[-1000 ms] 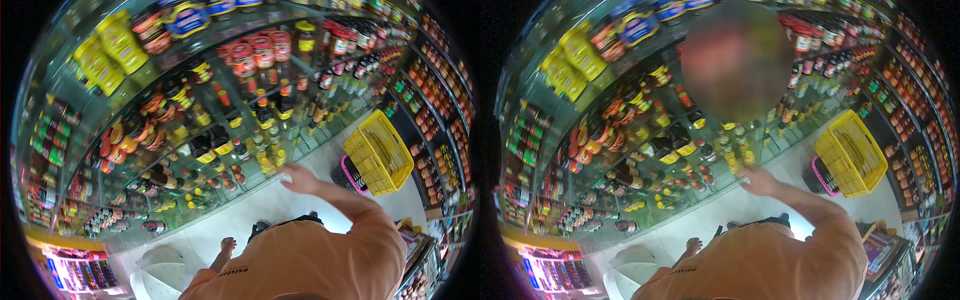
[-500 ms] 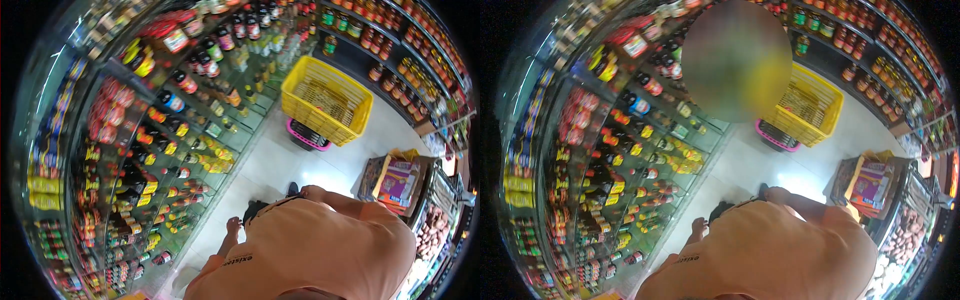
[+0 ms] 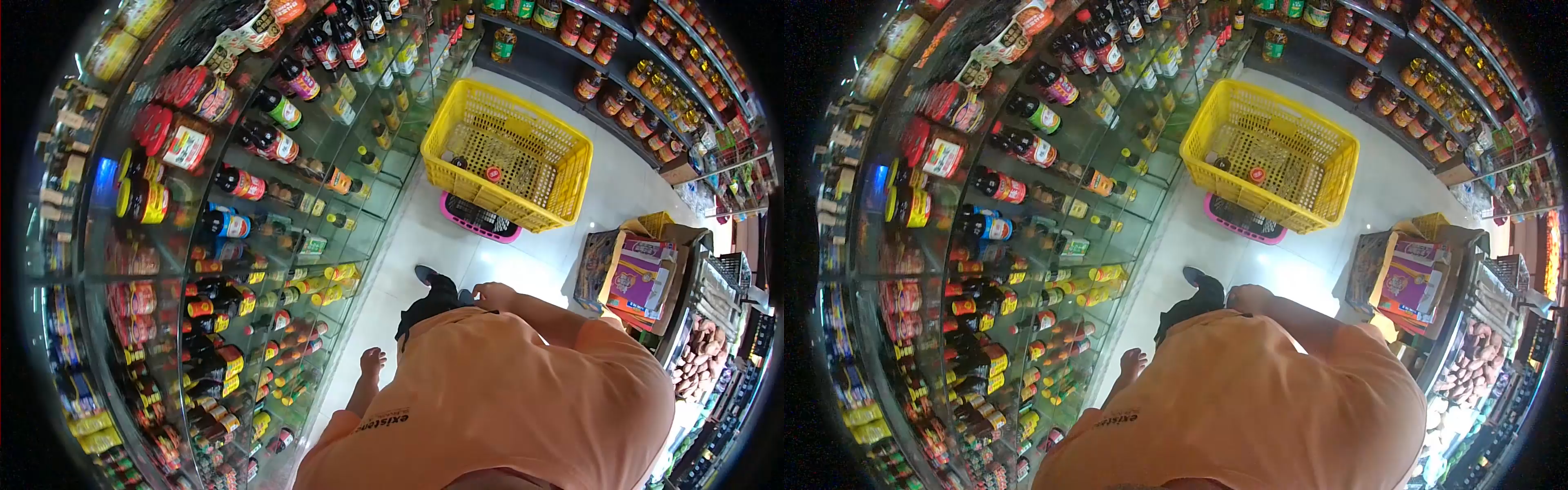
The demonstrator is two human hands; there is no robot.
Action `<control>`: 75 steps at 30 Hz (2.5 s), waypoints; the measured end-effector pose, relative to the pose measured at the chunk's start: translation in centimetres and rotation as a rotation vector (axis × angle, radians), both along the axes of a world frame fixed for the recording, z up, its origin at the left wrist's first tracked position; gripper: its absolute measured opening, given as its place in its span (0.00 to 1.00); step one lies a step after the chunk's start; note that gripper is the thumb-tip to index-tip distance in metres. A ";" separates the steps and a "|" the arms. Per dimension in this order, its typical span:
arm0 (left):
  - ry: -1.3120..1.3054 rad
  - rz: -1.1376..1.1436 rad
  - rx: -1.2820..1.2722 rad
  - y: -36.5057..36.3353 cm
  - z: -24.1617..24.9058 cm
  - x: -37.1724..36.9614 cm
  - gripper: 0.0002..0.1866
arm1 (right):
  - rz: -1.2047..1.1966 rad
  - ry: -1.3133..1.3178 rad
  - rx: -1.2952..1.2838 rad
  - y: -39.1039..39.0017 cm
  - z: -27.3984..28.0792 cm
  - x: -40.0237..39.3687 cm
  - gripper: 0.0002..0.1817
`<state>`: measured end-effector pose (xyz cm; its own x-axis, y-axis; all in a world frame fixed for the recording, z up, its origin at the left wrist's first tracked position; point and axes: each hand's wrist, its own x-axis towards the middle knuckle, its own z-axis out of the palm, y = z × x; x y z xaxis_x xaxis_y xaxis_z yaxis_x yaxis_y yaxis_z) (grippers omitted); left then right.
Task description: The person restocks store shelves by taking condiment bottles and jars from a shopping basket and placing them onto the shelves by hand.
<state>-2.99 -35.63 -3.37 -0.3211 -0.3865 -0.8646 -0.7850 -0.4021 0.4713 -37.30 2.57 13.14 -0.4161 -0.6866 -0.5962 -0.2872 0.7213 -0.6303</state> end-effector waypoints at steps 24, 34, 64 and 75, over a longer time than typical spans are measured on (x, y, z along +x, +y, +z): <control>-0.036 -0.061 -0.122 6.4 3.8 -6.9 0.20 | -0.279 0.232 0.266 -7.2 -12.7 -39.9 0.30; -0.428 -0.447 -0.020 26.8 3.5 0.4 0.23 | -0.098 0.216 0.372 -11.7 -24.8 -44.1 0.46; 0.680 0.040 0.472 13.3 22.1 -58.5 0.28 | -0.174 -0.855 -0.784 -9.3 3.4 -46.8 0.37; 0.785 0.135 0.558 14.9 22.4 -55.6 0.43 | -0.591 -0.746 -0.681 -7.8 -5.8 -47.4 0.29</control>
<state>-58.57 -20.71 19.00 -0.8674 -0.0617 -0.4937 -0.2598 -0.7901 0.5552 -84.69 -5.21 7.32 -0.4794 -0.7754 -0.4110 0.5846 0.0672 -0.8085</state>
